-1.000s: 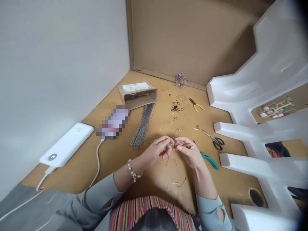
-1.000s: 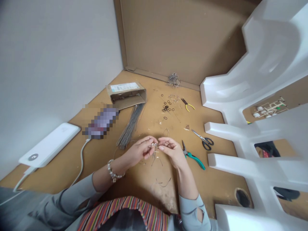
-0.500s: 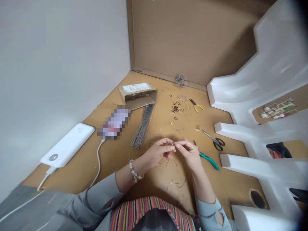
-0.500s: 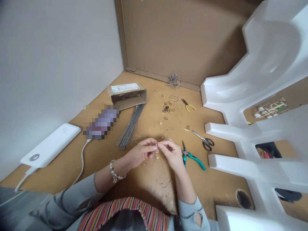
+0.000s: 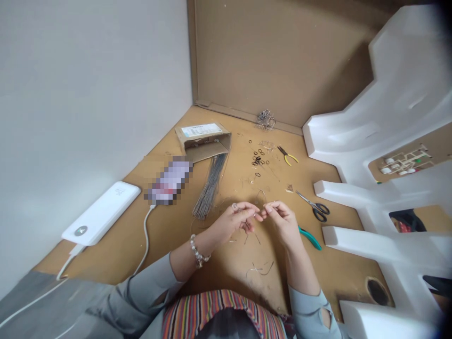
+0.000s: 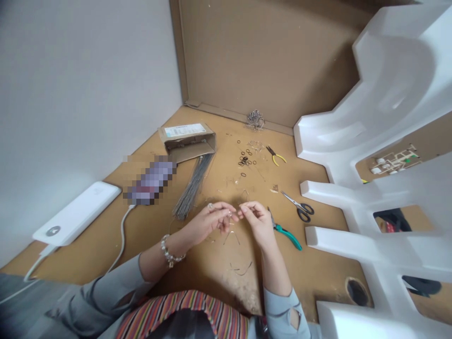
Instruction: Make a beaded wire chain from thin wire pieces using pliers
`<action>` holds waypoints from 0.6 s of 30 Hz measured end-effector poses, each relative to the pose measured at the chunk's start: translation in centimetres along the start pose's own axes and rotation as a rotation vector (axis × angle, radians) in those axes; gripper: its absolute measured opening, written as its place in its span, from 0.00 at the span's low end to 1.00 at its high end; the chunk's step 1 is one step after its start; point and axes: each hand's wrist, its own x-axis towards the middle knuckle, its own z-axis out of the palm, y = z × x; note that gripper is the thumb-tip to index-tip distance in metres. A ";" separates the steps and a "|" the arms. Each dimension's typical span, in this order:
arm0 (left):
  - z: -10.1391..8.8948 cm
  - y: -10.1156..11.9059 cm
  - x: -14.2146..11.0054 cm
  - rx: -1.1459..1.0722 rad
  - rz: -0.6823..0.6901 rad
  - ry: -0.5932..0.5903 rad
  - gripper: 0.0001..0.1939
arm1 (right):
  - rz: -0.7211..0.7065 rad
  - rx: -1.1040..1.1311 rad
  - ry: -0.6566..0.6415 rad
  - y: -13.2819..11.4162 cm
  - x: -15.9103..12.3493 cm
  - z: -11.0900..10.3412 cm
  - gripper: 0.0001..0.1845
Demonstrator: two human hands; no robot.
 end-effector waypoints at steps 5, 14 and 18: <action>0.1 0.5 -0.2 0.020 0.011 -0.054 0.15 | 0.007 0.045 0.003 0.1 0.3 -0.5 0.06; -0.7 0.4 0.0 -0.097 -0.037 -0.164 0.15 | -0.031 -0.068 -0.042 -1.1 -0.1 -1.0 0.06; -0.8 0.1 0.2 -0.027 0.030 -0.012 0.12 | -0.025 -0.114 -0.140 -2.0 0.3 -0.7 0.07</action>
